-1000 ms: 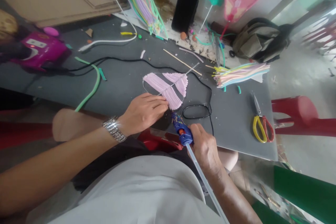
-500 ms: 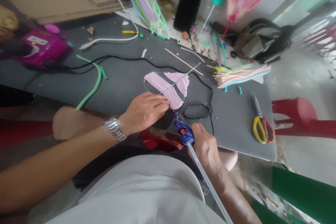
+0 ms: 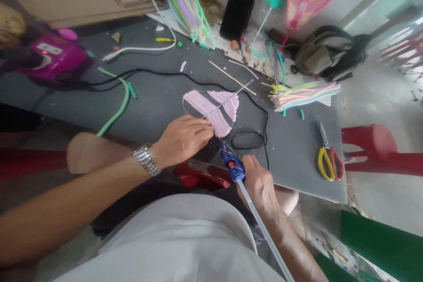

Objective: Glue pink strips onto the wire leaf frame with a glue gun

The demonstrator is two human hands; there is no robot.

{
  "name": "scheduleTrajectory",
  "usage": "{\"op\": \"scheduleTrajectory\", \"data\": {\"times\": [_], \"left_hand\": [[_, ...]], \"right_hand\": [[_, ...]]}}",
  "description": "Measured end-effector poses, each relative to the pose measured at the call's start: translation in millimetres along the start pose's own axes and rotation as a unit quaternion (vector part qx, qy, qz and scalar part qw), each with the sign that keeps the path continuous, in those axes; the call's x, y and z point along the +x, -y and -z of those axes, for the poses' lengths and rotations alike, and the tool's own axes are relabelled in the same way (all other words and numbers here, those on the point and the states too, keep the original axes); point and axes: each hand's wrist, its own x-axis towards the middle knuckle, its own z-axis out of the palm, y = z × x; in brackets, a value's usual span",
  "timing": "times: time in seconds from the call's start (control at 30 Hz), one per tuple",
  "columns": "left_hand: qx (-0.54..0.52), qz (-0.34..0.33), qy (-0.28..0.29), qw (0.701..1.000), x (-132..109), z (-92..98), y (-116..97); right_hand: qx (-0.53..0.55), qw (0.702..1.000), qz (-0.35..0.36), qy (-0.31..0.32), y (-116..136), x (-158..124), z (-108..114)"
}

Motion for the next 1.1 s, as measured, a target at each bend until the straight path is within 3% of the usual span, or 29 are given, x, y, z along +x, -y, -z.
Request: {"op": "scheduleTrajectory", "data": {"times": [1.1], "left_hand": [[-0.013, 0.006, 0.004, 1.000, -1.0, 0.6, -0.1]], "right_hand": [[0.019, 1.000, -0.008, -0.005, 0.3, -6.2, 1.3]]}}
